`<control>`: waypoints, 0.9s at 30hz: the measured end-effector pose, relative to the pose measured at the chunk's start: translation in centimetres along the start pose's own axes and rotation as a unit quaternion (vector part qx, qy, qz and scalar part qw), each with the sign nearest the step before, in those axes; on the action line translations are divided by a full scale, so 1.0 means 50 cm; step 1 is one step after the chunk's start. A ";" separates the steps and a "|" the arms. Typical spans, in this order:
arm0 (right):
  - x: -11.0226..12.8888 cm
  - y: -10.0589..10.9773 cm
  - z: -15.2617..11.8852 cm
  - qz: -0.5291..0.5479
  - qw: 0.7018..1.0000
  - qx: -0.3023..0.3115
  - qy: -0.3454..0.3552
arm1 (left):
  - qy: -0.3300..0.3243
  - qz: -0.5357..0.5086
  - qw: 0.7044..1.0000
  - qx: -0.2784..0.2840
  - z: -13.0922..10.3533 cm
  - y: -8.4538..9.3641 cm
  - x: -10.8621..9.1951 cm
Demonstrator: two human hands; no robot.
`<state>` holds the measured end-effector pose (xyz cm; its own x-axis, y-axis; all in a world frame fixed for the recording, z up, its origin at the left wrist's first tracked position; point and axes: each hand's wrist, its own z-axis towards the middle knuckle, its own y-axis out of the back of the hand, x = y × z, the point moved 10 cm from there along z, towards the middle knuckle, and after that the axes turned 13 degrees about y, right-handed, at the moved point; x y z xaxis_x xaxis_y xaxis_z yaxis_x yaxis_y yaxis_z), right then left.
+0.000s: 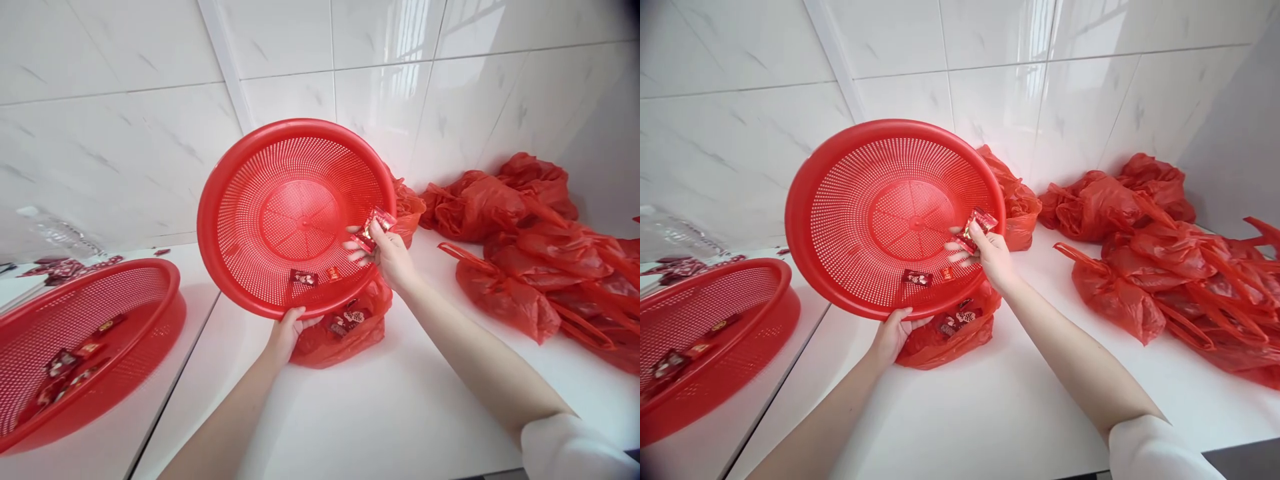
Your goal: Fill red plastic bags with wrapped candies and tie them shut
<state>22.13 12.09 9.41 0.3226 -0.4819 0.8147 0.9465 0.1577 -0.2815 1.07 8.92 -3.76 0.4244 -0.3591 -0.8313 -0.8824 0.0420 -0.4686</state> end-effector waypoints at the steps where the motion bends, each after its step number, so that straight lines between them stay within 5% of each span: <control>1: -0.001 -0.004 -0.001 -0.007 1.000 0.013 0.000 | -0.006 -0.002 1.000 -0.004 0.000 0.002 -0.004; 5: -0.008 -0.026 -0.006 -0.025 0.997 0.072 -0.020 | -0.039 -0.004 0.999 -0.015 -0.006 0.004 -0.029; 8: -0.031 -0.064 -0.031 -0.076 0.976 0.188 -0.075 | -0.064 -0.005 0.998 -0.026 -0.011 0.006 -0.045; 15: -0.082 -0.099 -0.101 -0.346 0.828 0.432 -0.083 | -0.084 -0.008 0.995 -0.056 -0.013 0.016 -0.062; 17: -0.082 -0.091 -0.091 -0.419 0.801 0.424 -0.049 | -0.093 -0.012 0.993 -0.069 -0.015 0.020 -0.067; 22: -0.034 -0.090 -0.053 -0.469 0.815 0.327 0.093 | -0.071 -0.007 0.997 -0.033 -0.015 0.000 -0.054; 27: -0.043 -0.111 -0.068 -0.549 0.743 0.332 0.191 | -0.025 0.002 1.000 0.012 -0.022 -0.030 -0.020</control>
<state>16.17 9.31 7.50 -0.5524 -0.8235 0.1294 0.4737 -0.1824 0.8616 1.75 8.21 -1.89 0.4305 -0.3124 -0.8468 -0.8795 0.0656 -0.4714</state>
